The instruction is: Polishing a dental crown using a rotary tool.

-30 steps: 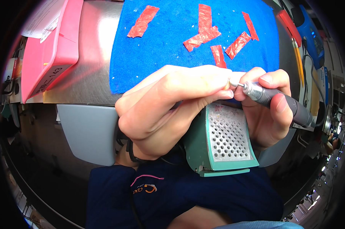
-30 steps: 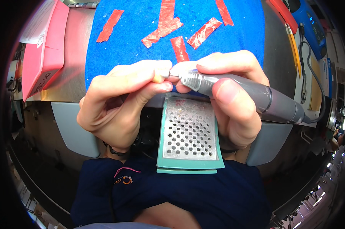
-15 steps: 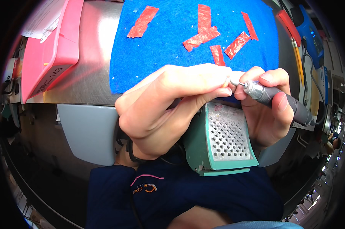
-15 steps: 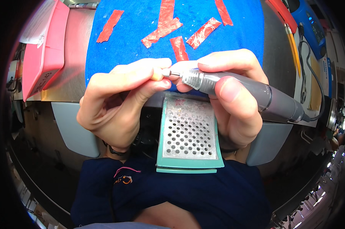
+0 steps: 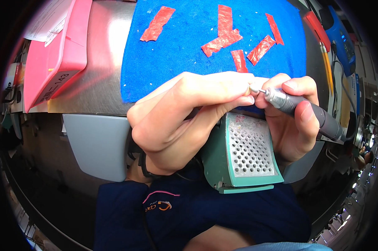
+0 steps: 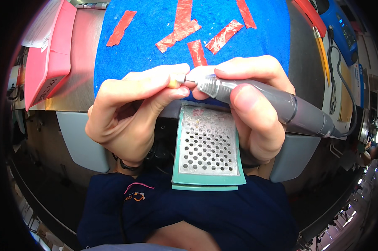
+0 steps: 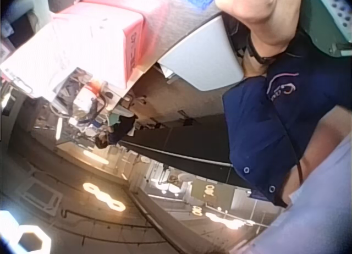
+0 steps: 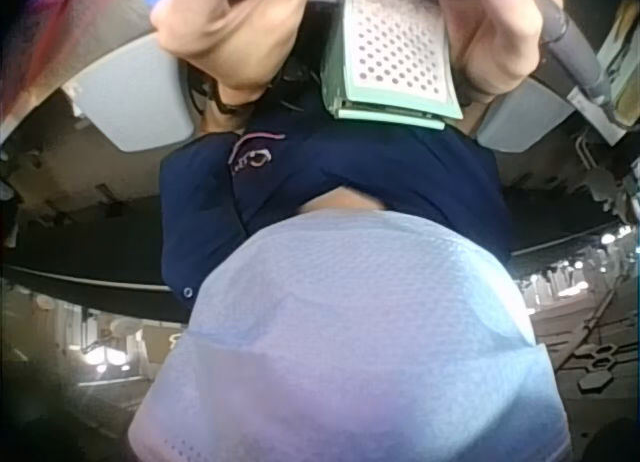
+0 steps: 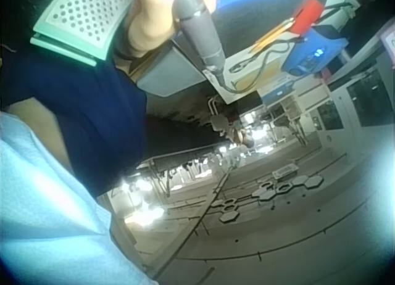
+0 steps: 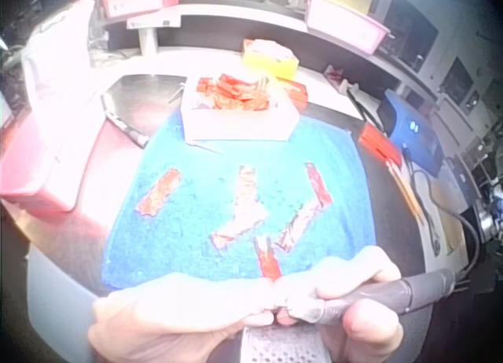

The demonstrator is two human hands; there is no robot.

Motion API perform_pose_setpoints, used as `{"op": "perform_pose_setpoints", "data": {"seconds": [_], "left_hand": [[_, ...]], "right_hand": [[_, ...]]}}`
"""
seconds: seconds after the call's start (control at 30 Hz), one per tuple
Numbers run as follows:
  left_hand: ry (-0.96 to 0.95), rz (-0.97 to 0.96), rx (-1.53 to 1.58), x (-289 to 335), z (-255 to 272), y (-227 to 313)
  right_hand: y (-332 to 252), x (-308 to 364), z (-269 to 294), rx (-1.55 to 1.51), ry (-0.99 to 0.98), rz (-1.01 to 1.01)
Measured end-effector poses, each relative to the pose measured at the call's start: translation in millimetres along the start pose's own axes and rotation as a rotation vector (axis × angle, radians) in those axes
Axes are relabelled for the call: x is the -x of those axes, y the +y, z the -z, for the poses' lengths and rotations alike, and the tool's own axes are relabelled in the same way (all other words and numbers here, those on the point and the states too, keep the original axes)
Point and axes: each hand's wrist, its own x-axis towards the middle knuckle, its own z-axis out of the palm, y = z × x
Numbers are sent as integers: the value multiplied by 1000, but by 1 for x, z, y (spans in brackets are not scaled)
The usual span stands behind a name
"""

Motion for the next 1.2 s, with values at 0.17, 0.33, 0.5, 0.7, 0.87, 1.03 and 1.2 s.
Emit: {"op": "perform_pose_setpoints", "data": {"seconds": [0.17, 0.33, 0.5, 0.7, 0.87, 1.03, 1.2], "left_hand": [[16, 1, -21, 0, -1, 1], [0, 6, -22, 0, 1, 1], [-15, 4, -62, -1, 3, 3], [-25, -2, -71, -4, 2, 2], [-32, 14, -120, -2, 5, 5], [-15, 42, -82, -5, 2, 7], [-14, 39, -75, -3, 1, 8]], "right_hand": [[0, 1, 2, -20, -12, -3], [0, 0, 6, -31, -66, -3], [2, 2, 8, -86, -62, -15], [2, 1, 10, -86, -64, 3], [3, 0, 14, -78, -99, -1], [1, 0, 15, -48, -114, -8], [3, 1, 14, -64, -93, -1]]}}
